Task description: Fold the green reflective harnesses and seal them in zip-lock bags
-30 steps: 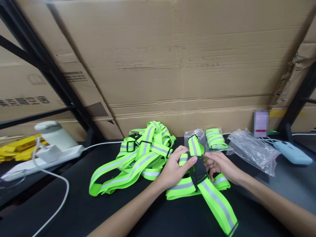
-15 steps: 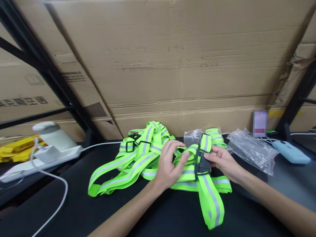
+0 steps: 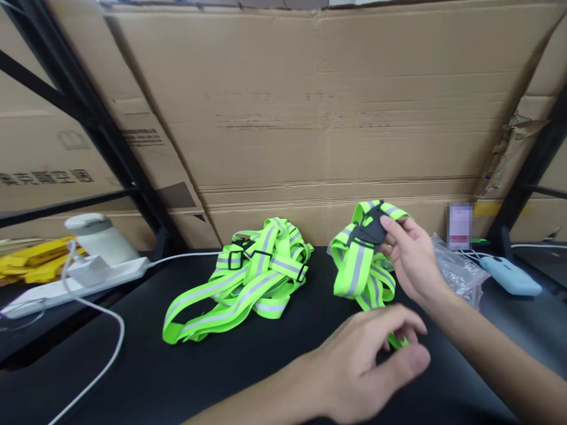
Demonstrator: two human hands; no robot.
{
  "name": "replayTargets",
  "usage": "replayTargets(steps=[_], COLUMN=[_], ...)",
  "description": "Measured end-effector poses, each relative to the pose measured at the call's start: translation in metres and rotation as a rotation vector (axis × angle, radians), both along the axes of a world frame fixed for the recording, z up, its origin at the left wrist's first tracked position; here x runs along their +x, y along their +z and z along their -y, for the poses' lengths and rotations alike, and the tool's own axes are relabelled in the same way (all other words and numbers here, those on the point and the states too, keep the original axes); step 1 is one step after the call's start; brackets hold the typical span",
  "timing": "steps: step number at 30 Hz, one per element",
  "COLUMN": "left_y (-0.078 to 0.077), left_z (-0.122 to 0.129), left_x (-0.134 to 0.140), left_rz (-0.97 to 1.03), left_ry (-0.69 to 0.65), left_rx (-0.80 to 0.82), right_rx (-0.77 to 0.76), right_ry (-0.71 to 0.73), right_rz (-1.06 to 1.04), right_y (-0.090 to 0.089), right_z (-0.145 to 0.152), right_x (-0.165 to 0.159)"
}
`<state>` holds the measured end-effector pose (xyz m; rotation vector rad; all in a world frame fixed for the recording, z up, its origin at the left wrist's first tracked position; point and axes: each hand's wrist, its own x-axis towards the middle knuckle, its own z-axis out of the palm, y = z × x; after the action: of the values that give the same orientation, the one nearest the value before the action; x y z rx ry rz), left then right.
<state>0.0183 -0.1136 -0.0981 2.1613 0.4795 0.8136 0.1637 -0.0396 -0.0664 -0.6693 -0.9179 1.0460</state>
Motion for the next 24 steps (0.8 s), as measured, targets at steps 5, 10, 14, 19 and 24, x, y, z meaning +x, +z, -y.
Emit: replayTargets(steps=[5,10,14,19,24], left_y=[0.030,0.074,0.091,0.095,0.126], left_z=[-0.050,-0.090,-0.112,-0.136,-0.105], left_x=[0.031,0.062,0.068,0.042,0.009], left_rz=[0.375,0.800,1.084,1.127,0.924], left_ry=[0.139,0.164,0.249,0.323,0.376], left_rx=[-0.343,-0.547,-0.589,-0.532,-0.329], right_rx=[0.161,0.205,0.164,0.111,0.151], right_ry=[-0.073,-0.039,0.030,0.141,0.189], right_rz=[-0.151,-0.247,-0.238,-0.176,0.022], right_y=[0.053,0.075,0.072,0.071,0.094], right_z=[-0.013,-0.027,-0.039,-0.046,-0.013], right_x=[0.000,0.003,0.003,0.014,0.016])
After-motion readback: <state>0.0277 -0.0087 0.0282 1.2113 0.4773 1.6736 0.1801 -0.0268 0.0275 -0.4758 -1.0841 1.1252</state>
